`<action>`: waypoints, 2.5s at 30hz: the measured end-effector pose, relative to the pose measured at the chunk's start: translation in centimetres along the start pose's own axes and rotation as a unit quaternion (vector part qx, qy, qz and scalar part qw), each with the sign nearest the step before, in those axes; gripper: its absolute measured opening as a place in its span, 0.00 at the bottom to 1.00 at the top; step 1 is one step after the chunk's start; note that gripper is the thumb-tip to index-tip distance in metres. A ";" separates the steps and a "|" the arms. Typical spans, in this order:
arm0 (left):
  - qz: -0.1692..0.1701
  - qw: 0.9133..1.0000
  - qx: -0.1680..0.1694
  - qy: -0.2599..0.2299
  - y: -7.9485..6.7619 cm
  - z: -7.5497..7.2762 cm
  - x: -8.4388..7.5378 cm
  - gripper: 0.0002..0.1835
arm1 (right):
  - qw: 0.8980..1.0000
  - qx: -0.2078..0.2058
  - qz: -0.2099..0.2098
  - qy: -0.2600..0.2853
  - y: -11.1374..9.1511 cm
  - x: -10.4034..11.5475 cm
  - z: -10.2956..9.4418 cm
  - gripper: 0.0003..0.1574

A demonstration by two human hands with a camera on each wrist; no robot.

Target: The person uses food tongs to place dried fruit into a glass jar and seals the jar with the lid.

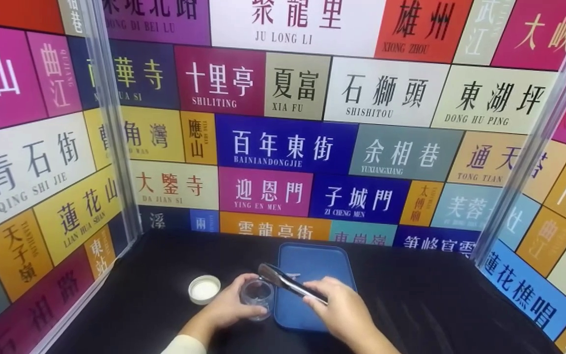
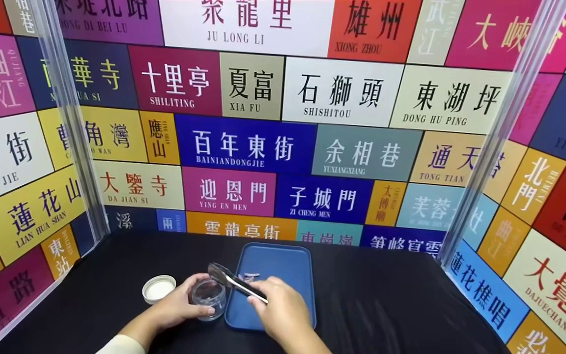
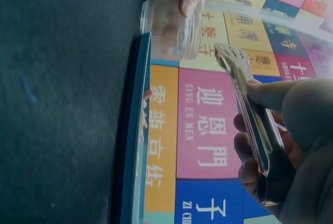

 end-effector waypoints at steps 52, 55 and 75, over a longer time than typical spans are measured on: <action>-0.001 1.000 -0.001 0.013 0.0 -0.2 0.1 0.48 | 0.984 0.059 0.169 -0.013 2.4 -11.7 0.8 0.35; 0.000 1.000 -0.002 0.013 -0.1 -0.2 0.0 0.48 | 0.981 0.076 0.176 -0.013 2.5 -12.8 1.0 0.35; -0.001 1.000 -0.003 -0.001 0.0 -0.1 0.1 0.48 | 0.967 0.133 0.215 -0.022 2.1 -16.0 1.7 0.26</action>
Point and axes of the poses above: each hand's wrist, its own y-axis towards the middle knuckle, its own z-axis out of the palm, x = y × z, the point moved 10 cm from there along y, towards the middle knuckle, and after that the axes turned 7 degrees about z, right-handed, at the moved point
